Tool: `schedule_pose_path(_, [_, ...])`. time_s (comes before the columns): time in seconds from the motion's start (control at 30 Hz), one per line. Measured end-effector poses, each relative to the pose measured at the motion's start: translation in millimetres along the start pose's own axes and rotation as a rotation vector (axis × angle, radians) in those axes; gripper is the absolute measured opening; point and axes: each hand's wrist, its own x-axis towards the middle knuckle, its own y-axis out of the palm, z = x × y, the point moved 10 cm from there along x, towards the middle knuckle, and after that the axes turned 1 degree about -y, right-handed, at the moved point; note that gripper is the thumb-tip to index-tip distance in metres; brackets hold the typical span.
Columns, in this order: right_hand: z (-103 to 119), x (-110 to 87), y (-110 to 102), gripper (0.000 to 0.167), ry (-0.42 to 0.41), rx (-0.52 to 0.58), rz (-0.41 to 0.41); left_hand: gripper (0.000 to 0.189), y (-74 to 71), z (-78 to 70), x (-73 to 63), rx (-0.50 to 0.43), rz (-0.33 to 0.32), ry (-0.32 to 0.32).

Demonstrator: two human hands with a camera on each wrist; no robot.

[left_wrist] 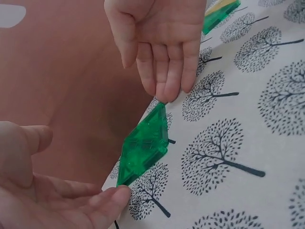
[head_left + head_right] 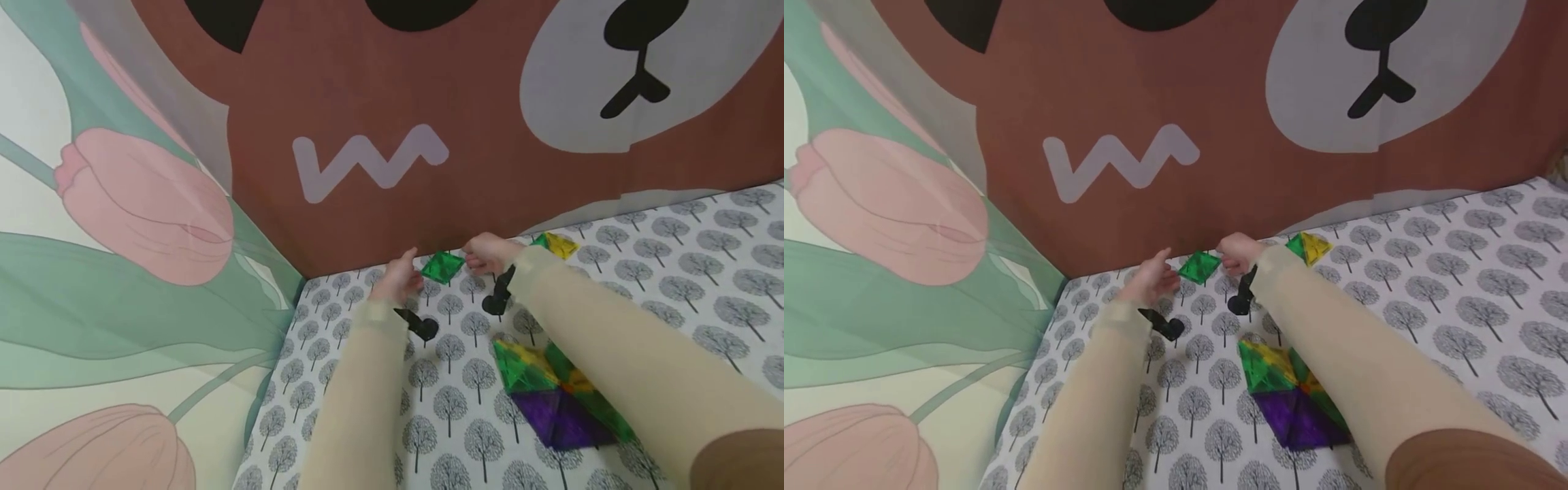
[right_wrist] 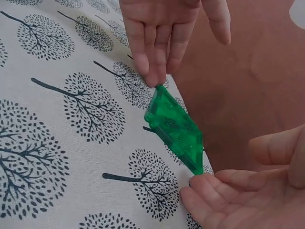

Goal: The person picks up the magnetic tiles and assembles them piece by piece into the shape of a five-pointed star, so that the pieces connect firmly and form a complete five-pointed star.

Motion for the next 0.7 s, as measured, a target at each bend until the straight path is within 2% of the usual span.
schedule_pose_path(0.13, [-1, -4.7, 0, 0.034, 0.014, -0.003, -0.015, 0.059, 1.2, 1.7, -6.3, -0.021, 0.006, 0.001])
schedule_pose_path(0.2, [-4, -7.3, 0, 0.03, 0.034, -0.022, -0.01, 0.05, 0.3, 5.1, -9.5, -0.007, 0.002, -0.006])
schedule_pose_path(0.27, [-8, -9.6, 0, 0.034, 0.06, -0.04, -0.003, 0.042, -0.4, 9.1, -13.6, 0.031, -0.001, -0.014])
schedule_pose_path(0.37, [-15, -11.0, -2, 0.053, 0.094, -0.054, -0.003, 0.034, -2.1, 16.5, -21.0, 0.069, -0.015, -0.032])
schedule_pose_path(0.47, [-20, -14.9, -1, 0.062, 0.11, -0.069, 0.0, 0.032, -2.3, 23.4, -26.3, 0.053, -0.033, -0.043])
schedule_pose_path(0.57, [-22, -21.0, 3, 0.062, 0.112, -0.059, 0.009, 0.036, -2.0, 28.6, -28.8, 0.037, -0.06, -0.038])
schedule_pose_path(0.7, [-24, -32.3, 7, 0.051, 0.11, -0.052, 0.003, 0.046, -0.6, 32.6, -32.9, 0.049, -0.083, -0.017])
